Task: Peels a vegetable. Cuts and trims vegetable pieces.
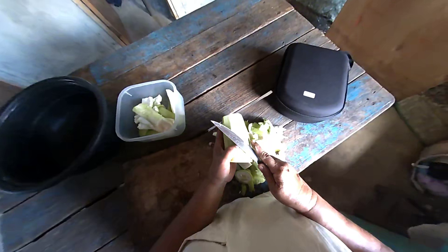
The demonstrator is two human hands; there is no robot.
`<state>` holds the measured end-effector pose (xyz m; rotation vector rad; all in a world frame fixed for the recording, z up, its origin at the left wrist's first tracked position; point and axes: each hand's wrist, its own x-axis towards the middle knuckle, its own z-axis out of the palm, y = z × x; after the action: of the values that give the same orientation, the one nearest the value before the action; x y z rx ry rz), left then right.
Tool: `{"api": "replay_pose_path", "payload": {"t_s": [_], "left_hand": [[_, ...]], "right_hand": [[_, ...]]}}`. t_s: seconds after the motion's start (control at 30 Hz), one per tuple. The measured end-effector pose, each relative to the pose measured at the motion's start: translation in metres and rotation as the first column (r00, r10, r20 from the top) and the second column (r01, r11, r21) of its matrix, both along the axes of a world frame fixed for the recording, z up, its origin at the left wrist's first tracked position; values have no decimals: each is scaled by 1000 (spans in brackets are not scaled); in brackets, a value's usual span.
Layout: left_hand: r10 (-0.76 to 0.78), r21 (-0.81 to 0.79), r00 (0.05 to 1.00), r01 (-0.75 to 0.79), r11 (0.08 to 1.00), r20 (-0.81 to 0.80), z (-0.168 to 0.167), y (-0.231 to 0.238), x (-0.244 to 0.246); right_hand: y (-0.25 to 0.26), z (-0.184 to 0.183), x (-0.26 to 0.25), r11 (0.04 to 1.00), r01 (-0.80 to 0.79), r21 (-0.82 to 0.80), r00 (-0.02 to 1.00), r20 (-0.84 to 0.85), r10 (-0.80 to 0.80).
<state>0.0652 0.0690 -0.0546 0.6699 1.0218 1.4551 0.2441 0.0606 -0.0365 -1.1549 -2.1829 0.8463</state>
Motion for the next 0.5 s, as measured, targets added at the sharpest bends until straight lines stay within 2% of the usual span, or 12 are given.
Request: {"api": "replay_pose_path", "payload": {"t_s": [0.13, 0.23, 0.3, 0.4, 0.5], "left_hand": [[-46, -32, 999, 45, 998, -14, 2, -6, 2], [-133, -65, 991, 133, 989, 0, 5, -21, 9], [-106, -87, 993, 110, 990, 47, 3, -20, 9], [-24, -97, 998, 29, 995, 53, 2, -9, -2], [-14, -26, 1000, 14, 1000, 23, 1, -3, -8]], "right_hand": [[1, 2, -1, 999, 31, -32, 999, -24, -31], [15, -2, 9, 979, 101, -179, 983, -134, -127], [18, -2, 18, 965, 57, -254, 968, -222, -115], [6, -1, 19, 981, -36, -193, 964, -267, -18], [-3, -1, 15, 990, -108, -92, 978, -187, 90]]}}
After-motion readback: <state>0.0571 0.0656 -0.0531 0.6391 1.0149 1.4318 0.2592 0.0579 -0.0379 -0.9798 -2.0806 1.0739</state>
